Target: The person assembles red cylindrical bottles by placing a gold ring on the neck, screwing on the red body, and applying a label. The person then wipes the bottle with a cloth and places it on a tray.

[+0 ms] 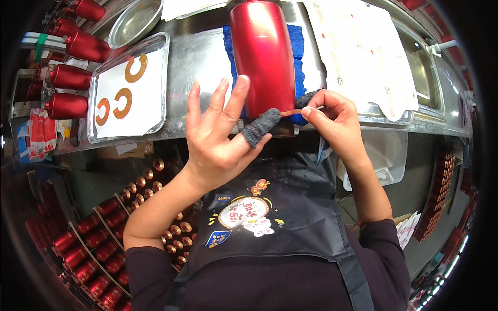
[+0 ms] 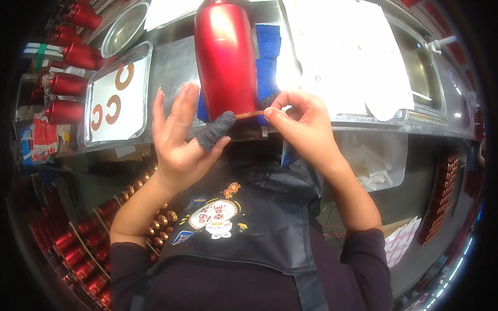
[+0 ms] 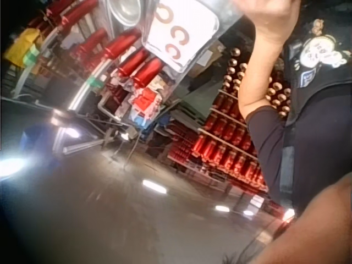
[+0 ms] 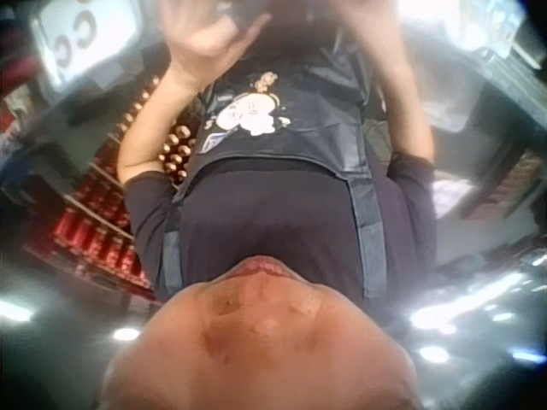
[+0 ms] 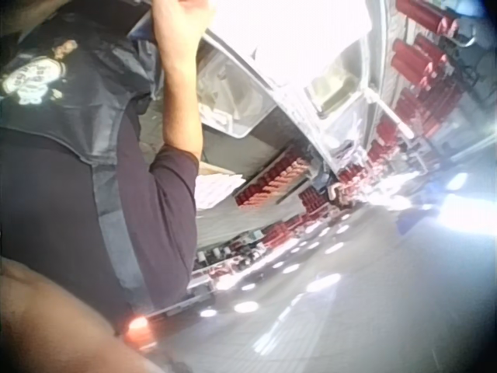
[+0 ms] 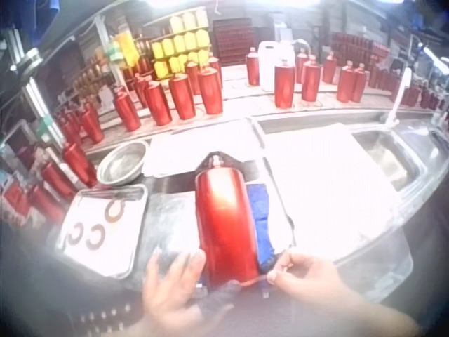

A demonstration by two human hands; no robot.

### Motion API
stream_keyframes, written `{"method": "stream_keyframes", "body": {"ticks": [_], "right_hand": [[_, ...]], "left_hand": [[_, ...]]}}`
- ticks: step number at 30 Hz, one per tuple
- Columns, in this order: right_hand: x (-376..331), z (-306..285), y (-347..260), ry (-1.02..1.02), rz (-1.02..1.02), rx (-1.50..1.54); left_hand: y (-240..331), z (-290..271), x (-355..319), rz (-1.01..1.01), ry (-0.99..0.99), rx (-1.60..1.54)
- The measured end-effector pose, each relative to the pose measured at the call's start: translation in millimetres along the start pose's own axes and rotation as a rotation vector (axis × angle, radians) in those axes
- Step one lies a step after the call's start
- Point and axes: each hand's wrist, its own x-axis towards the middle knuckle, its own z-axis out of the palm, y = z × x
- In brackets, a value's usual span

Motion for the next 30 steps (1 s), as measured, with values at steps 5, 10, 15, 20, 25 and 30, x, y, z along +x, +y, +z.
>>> {"method": "stream_keyframes", "body": {"ticks": [5, 10, 15, 20, 25, 30], "right_hand": [[2.1, 0.1, 1.3, -0.022, 0.030, -0.006], [2.2, 2.1, 1.6, -0.021, 0.005, -0.001], [0.6, -0.9, -6.4, -0.097, 0.092, 0.020], [-8.0, -4.6, -27.3, -0.100, 0.114, 0.027], [-16.4, -8.2, -40.4, -0.097, -0.025, -0.045], [-9.2, -9.9, -25.2, -0.050, 0.027, -0.009]], "left_hand": [[5.9, 2.0, 23.1, 0.076, 0.022, 0.024], [12.2, 25.5, 33.6, 0.061, 0.078, 0.113], [-2.2, 36.7, 16.0, -0.131, 0.228, -0.180], [-3.7, 28.1, -25.2, -0.225, 0.176, -0.258], [-5.2, 31.4, -40.2, -0.165, 0.117, -0.225], [-3.6, 31.0, -33.6, -0.113, 0.091, -0.178]]}}
